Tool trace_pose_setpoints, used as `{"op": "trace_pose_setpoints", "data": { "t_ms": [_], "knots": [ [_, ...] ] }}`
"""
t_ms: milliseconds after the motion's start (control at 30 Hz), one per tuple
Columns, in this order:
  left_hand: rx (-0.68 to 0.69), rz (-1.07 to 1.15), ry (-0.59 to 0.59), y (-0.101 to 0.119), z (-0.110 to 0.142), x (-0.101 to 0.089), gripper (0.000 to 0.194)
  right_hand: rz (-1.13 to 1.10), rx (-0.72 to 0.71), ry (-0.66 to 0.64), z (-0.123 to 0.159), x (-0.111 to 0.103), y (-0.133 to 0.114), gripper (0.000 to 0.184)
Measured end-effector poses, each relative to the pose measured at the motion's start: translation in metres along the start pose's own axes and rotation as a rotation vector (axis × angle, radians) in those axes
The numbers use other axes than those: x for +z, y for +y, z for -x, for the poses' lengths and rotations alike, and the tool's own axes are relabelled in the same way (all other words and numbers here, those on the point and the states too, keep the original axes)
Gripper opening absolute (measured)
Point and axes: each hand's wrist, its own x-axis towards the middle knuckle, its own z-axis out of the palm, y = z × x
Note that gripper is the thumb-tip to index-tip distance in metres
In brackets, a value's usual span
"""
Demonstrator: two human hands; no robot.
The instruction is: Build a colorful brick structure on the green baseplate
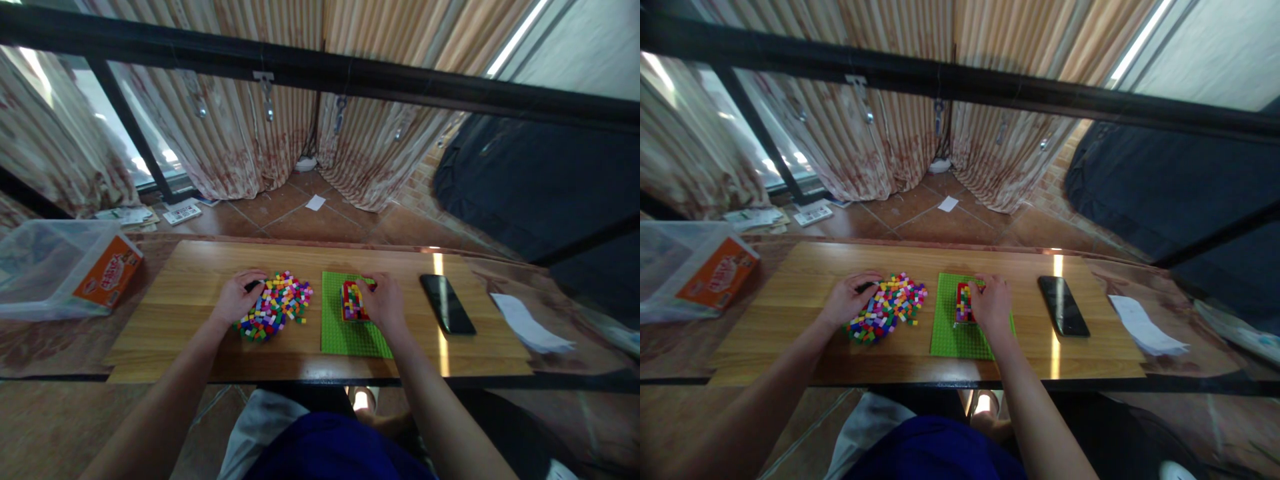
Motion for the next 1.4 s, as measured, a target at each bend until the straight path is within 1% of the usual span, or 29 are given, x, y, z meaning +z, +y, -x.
{"op": "trace_pose_setpoints", "data": {
  "t_ms": [133, 367, 567, 667, 767, 867, 967, 1033, 1100, 1200, 1400],
  "knots": [
    [0.005, 0.006, 0.004, 0.0, 0.0, 0.0, 0.024, -0.033, 0.055, -0.018, -0.002, 0.004, 0.003, 0.023],
    [-0.003, 0.01, -0.011, 0.0, 0.0, 0.0, 0.024, -0.2, 0.156, -0.067, -0.001, 0.008, 0.007, 0.019],
    [0.004, -0.005, -0.004, -0.003, 0.0, 0.001, 0.024, -0.268, 0.195, -0.099, -0.004, 0.011, 0.007, 0.018],
    [0.007, 0.004, 0.003, -0.003, 0.0, 0.002, 0.025, -0.326, 0.197, -0.083, -0.004, 0.012, 0.01, 0.02],
    [0.013, 0.019, 0.011, -0.003, -0.001, 0.002, 0.025, -0.341, 0.107, 0.018, 0.003, 0.009, 0.015, 0.026],
    [0.015, 0.021, 0.012, -0.005, -0.001, 0.003, 0.025, -0.244, -0.076, 0.113, 0.019, 0.002, 0.018, 0.026],
    [0.015, 0.011, 0.016, -0.007, -0.001, 0.004, 0.024, -0.134, -0.235, 0.116, 0.04, -0.003, 0.018, 0.024],
    [0.018, 0.004, 0.013, -0.007, -0.001, 0.004, 0.024, -0.066, -0.294, 0.096, 0.051, -0.004, 0.017, 0.025],
    [0.022, 0.001, 0.01, -0.007, -0.001, 0.003, 0.024, 0.015, -0.321, 0.078, 0.057, -0.003, 0.016, 0.026],
    [0.027, -0.003, 0.01, -0.006, -0.001, 0.003, 0.024, 0.118, -0.332, 0.071, 0.059, 0.0, 0.015, 0.029],
    [0.029, -0.008, 0.012, -0.003, -0.001, 0.002, 0.025, 0.186, -0.346, 0.065, 0.055, 0.001, 0.013, 0.03]
  ]
}}
